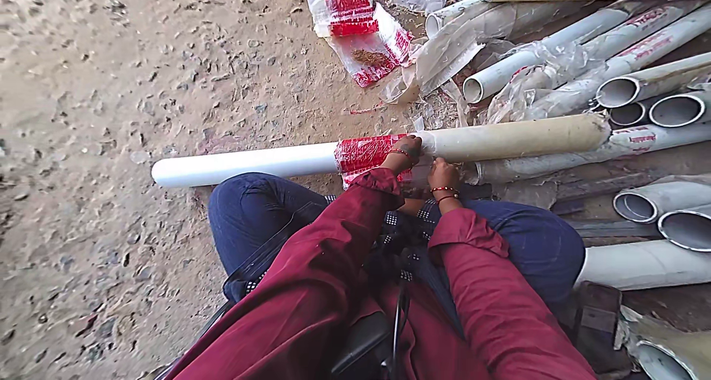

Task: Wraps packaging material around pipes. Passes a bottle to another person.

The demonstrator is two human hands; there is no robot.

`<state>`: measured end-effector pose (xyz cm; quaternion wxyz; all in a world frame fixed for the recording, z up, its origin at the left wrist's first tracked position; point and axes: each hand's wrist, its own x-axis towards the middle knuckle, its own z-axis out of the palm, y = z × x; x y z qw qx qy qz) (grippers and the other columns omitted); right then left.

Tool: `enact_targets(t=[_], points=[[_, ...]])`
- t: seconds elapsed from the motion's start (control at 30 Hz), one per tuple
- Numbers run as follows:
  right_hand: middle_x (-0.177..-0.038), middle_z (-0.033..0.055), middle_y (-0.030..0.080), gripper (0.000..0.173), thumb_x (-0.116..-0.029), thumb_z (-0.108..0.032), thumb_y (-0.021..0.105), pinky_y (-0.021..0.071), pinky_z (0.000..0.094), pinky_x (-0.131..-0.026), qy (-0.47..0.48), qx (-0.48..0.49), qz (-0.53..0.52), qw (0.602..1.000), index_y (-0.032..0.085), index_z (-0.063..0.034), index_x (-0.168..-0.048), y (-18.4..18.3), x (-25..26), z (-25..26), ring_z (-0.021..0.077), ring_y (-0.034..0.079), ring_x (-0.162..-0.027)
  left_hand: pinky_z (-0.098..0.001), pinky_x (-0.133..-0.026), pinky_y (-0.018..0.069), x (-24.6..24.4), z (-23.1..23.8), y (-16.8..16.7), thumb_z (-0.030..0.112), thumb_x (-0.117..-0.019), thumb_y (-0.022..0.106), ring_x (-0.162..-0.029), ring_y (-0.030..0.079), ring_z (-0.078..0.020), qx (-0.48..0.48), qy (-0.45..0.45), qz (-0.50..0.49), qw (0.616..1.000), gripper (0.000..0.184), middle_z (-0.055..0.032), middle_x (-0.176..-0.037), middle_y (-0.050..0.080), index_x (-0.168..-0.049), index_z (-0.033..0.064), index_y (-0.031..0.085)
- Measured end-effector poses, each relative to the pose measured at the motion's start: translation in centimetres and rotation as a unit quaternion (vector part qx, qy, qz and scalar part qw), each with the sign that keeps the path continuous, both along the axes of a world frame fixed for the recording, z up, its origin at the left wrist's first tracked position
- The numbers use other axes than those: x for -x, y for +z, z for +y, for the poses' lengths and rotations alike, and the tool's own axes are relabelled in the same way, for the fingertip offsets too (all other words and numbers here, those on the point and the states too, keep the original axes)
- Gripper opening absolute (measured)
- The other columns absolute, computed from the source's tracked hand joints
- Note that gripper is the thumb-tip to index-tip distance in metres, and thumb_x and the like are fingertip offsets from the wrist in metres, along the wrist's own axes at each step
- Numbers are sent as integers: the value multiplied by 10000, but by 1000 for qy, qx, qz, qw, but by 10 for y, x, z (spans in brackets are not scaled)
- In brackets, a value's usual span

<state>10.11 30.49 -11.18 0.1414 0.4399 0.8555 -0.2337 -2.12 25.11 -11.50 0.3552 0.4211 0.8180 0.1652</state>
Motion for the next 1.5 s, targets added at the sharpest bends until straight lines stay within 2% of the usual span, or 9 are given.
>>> enact_targets(t=[0.2, 0.43, 0.53, 0.7, 0.8, 1.03, 1.13, 1.27, 1.5], points=[[-1322, 293, 635, 306, -1013, -47, 570, 477, 542, -1054, 67, 42, -107, 991, 623, 107, -1273, 10, -4, -6, 408, 612, -1272, -556, -1118, 422, -8, -4, 0, 97, -1012, 621, -1328, 536, -439, -8, 10, 12, 1000, 326, -297, -1363, 578, -1254, -120, 605], [-1183, 250, 708, 347, -1109, -138, 401, 494, 509, -1002, -126, 2, 106, 986, 641, 42, -1283, 30, 2, 28, 364, 680, -1146, -650, -1013, 463, -27, 14, 25, 329, -1093, 491, -1317, 529, -484, 114, -69, 60, 989, 465, -285, -1444, 521, -1453, 36, 520], [-868, 159, 684, 309, -1105, -84, 411, 528, 383, -785, -210, 117, 272, 932, 664, 93, -1120, -5, 14, 48, 210, 644, -761, -655, -992, 467, -22, 24, 26, 201, -1122, 384, -1254, 590, -475, 121, -124, 87, 981, 377, -284, -1340, 613, -1367, -1, 586], [-719, 72, 639, 296, -1101, -149, 495, 505, 286, -628, -321, 228, 401, 827, 694, 48, -1005, -14, 25, 64, 114, 567, -565, -636, -936, 496, -17, 28, 33, 57, -1074, 415, -1151, 648, -461, 148, -230, 120, 954, 301, -282, -1195, 674, -1238, -62, 637], [-675, 53, 664, 307, -1102, -213, 505, 529, 239, -497, -338, 292, 428, 786, 688, 21, -1024, -19, 20, 73, 97, 602, -485, -651, -1031, 447, -41, 26, 51, 49, -1093, 360, -1275, 573, -494, 220, -256, 75, 938, 351, -323, -1324, 607, -1346, -91, 559], [-498, -39, 497, 328, -1109, -251, 476, 472, 223, -415, -354, 343, 434, 754, 682, -17, -1010, -23, 16, 78, 54, 472, -374, -635, -1000, 476, -56, -4, 8, 15, -1077, 379, -1272, 562, -500, 163, -209, 53, 963, 349, -329, -1343, 567, -1397, -79, 483], [-463, -51, 401, 309, -1106, -207, 483, 445, 223, -394, -365, 348, 457, 733, 671, 2, -978, -20, 21, 76, 53, 408, -348, -593, -993, 484, -57, -22, 14, 190, -1127, 341, -1268, 580, -472, 71, -106, 93, 987, 403, -319, -1314, 595, -1328, -95, 542], [-466, -65, 356, 297, -1119, -177, 429, 426, 205, -407, -355, 370, 462, 723, 619, -15, -958, -18, 21, 66, 45, 377, -352, -576, -1057, 432, -45, -45, 17, 363, -1050, 568, -1294, 548, -471, 32, 23, 160, 986, 511, -309, -1298, 617, -1284, -89, 605], [-449, -61, 339, 320, -1126, -123, 377, 414, 196, -383, -343, 374, 470, 722, 559, -12, -886, -5, 27, 57, 45, 365, -333, -598, -1019, 478, -42, -30, 25, -1, -1082, 345, -1304, 539, -483, 213, -64, 61, 973, 382, -310, -1426, 516, -1428, -94, 476]])
